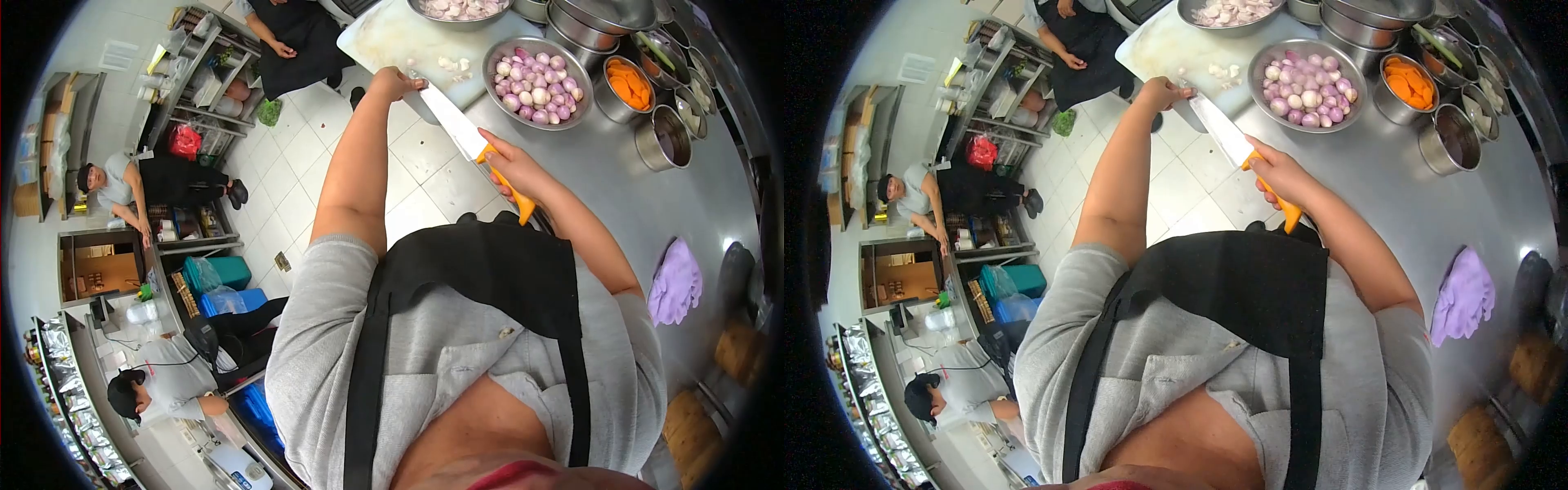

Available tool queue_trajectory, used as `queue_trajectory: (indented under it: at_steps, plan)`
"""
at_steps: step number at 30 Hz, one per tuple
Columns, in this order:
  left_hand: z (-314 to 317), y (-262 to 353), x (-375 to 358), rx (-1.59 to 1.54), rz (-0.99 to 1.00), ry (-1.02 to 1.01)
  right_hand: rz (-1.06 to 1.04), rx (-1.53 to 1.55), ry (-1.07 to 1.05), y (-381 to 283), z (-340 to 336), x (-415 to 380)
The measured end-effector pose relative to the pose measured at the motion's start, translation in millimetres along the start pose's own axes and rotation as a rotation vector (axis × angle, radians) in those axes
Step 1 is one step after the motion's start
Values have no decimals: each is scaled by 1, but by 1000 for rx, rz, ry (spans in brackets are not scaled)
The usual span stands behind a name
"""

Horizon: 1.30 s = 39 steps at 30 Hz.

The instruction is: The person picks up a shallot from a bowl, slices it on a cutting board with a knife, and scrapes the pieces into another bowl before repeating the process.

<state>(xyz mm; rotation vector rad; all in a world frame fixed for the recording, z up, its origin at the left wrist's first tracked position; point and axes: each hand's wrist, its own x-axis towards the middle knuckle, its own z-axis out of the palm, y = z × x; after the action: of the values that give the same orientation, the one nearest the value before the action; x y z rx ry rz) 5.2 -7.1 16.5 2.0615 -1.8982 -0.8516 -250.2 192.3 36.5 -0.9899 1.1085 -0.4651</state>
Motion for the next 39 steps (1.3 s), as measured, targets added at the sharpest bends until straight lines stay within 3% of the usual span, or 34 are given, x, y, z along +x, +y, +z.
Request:
queue_trajectory:
  at_steps: [11, 13, 16, 22, 35, 37, 39]
  plan:
    - [4, -9, 22, -224, -13, -75, 10, 29, 41, 5, -18, -29]
    - [-5, 1, 24, 19, -79, -219, -19, 40, 63, 4, -14, -28]
    - [0, 7, 38, 178, -146, -225, -33, 140, 27, 7, -18, -21]
    - [3, -5, 52, 170, -163, -276, -10, 162, -23, 7, -19, -19]
    - [-8, 4, 22, 80, -46, -260, 32, 52, 0, 0, -14, -5]
    - [-6, 10, 15, 87, -57, -162, 5, -26, 19, 1, -16, -1]
    - [7, -17, 40, 18, -69, -186, 11, -29, 17, -6, -13, 1]
